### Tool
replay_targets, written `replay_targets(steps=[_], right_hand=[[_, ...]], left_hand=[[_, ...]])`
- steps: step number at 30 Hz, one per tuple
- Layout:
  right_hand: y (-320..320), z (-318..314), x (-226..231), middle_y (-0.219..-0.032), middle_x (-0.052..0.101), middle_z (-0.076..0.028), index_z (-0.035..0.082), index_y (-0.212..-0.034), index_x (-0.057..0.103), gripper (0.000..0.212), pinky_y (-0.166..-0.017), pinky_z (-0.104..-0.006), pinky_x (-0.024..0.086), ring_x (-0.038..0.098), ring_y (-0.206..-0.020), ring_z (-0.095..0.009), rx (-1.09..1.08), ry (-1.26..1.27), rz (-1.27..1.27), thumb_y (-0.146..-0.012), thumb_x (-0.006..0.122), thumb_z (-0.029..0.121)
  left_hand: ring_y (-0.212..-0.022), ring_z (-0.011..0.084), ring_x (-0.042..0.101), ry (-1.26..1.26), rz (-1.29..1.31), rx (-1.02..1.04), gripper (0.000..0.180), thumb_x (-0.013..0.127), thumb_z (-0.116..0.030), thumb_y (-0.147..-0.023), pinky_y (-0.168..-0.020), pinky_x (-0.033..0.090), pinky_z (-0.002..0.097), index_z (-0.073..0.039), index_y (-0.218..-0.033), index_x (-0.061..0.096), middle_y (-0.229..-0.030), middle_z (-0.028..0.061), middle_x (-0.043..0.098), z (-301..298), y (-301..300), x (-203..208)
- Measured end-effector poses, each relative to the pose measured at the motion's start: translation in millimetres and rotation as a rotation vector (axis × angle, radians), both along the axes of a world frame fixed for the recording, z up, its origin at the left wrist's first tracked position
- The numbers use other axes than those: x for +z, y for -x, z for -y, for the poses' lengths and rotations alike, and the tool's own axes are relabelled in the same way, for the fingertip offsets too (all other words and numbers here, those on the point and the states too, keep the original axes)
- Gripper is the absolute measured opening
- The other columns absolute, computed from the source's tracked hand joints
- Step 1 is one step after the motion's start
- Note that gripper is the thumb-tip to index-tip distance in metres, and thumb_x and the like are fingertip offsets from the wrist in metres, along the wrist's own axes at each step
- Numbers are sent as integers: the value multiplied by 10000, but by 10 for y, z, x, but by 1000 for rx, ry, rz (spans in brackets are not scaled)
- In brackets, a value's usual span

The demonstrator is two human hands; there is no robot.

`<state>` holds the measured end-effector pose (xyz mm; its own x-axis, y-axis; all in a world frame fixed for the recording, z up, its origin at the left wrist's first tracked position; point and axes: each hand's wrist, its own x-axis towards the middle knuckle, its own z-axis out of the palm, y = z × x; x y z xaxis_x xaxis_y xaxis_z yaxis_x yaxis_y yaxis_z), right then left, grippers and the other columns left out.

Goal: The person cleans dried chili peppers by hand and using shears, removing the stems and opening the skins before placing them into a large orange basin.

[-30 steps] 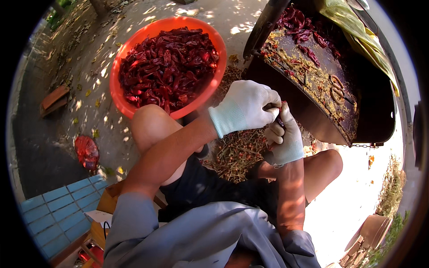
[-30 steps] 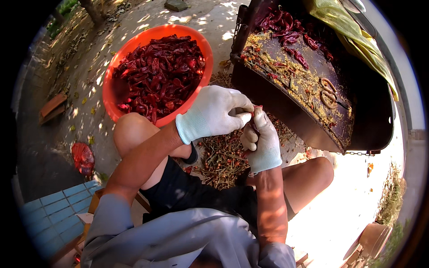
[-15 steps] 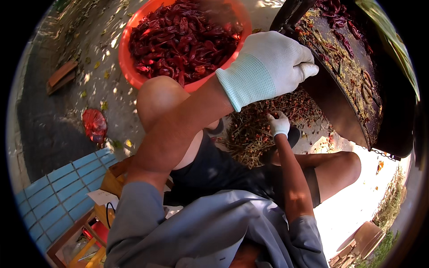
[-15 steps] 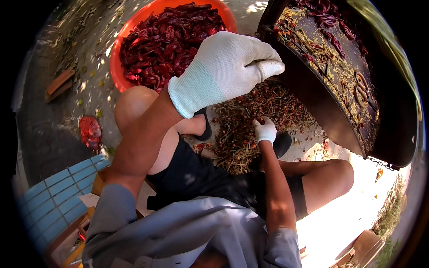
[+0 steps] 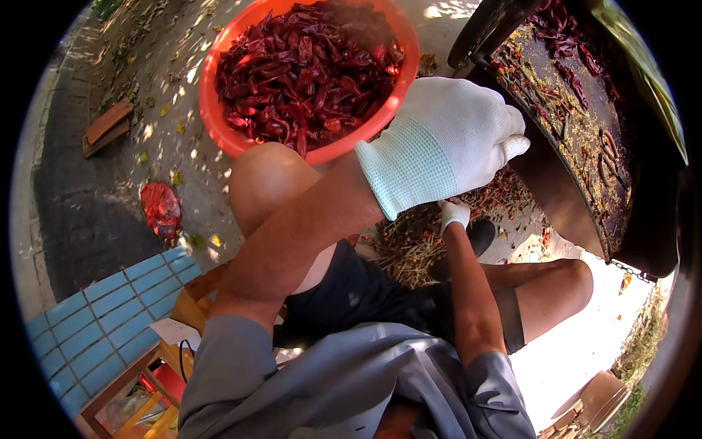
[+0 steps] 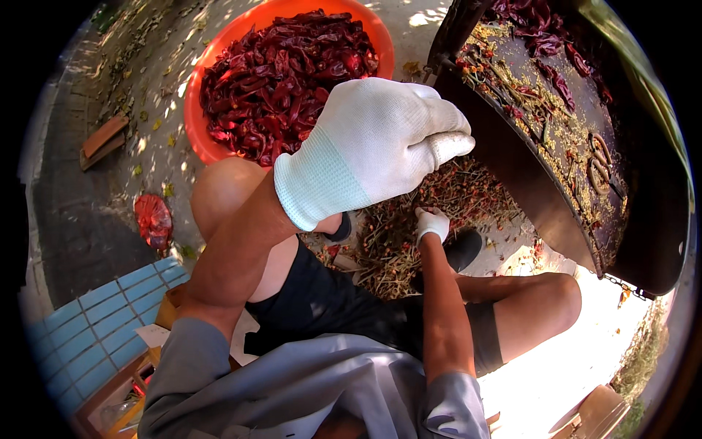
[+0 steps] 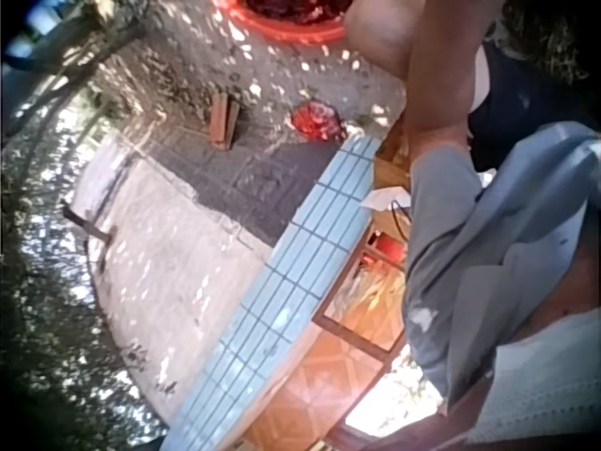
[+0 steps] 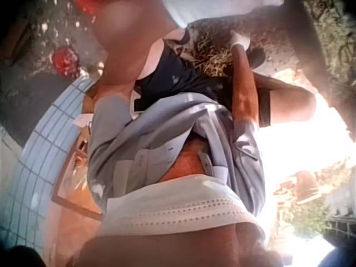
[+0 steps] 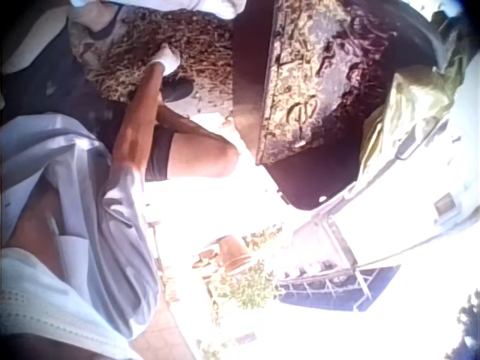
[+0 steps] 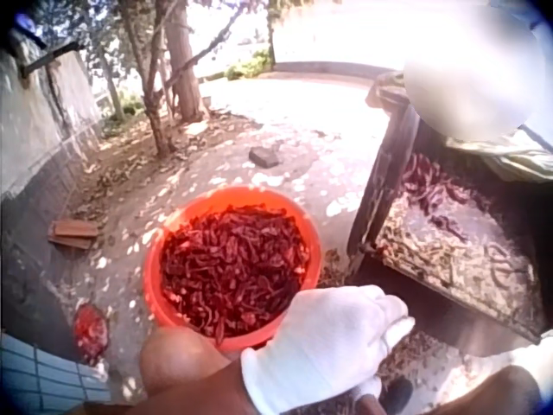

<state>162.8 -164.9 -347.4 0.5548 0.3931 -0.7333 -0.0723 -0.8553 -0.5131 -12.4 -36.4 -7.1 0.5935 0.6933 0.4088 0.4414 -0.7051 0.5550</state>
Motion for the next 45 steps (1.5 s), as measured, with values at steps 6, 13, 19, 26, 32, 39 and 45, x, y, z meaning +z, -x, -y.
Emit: replay_targets(steps=[6,13,19,26,32,39,45], right_hand=[[14,-94,1144,-662,471,51,108,-1087,595,130,-429,-223,322,381,-481,-65,-201,-431,-449,-970,637,148],[23,-144,2631,-604,457,53,78,-1027,604,106,-403,-211,319,375,-450,-39,35,-836,-308,-962,654,146],[-5,-102,3208,-646,528,23,46,-997,613,66,-409,-205,357,431,-456,-39,125,-920,-68,-945,629,83],[59,-45,3384,-728,599,6,41,-1008,629,134,-455,-198,396,486,-525,-24,90,-996,145,-892,692,21],[22,-46,3431,-900,721,-73,49,-1122,622,272,-698,-275,546,677,-748,-143,428,-1095,838,-867,697,-6],[65,-78,3487,-963,728,-100,47,-1207,586,370,-721,-302,565,711,-803,-200,451,-1073,956,-856,675,-32],[96,-191,3399,-900,706,-67,10,-1160,607,293,-638,-270,541,651,-693,-138,251,-1118,659,-875,669,-17]], left_hand=[[-775,263,687,-55,99,23,156,688,-284,-871,-649,531,364,-153,-916,758,-830,43,704,-29,17,-46],[-866,254,702,163,33,-86,185,712,-233,-853,-757,551,341,-129,-1000,755,-940,73,728,-29,-85,7],[-864,210,694,361,22,-282,310,760,-212,-831,-796,553,306,-90,-1113,719,-999,88,719,49,-209,23],[-785,95,648,801,333,-284,260,742,-107,-848,-717,549,255,-30,-1094,710,-974,51,729,164,-289,61],[-791,99,645,801,415,-313,226,717,-93,-860,-705,547,284,-33,-1078,717,-953,43,722,140,-289,78],[-802,225,702,129,252,-211,185,737,-82,-795,-700,552,332,-67,-979,736,-882,93,705,177,-295,76],[-664,204,691,-23,406,-137,139,741,-63,-781,-588,544,307,-50,-919,727,-809,83,695,206,-337,49]])
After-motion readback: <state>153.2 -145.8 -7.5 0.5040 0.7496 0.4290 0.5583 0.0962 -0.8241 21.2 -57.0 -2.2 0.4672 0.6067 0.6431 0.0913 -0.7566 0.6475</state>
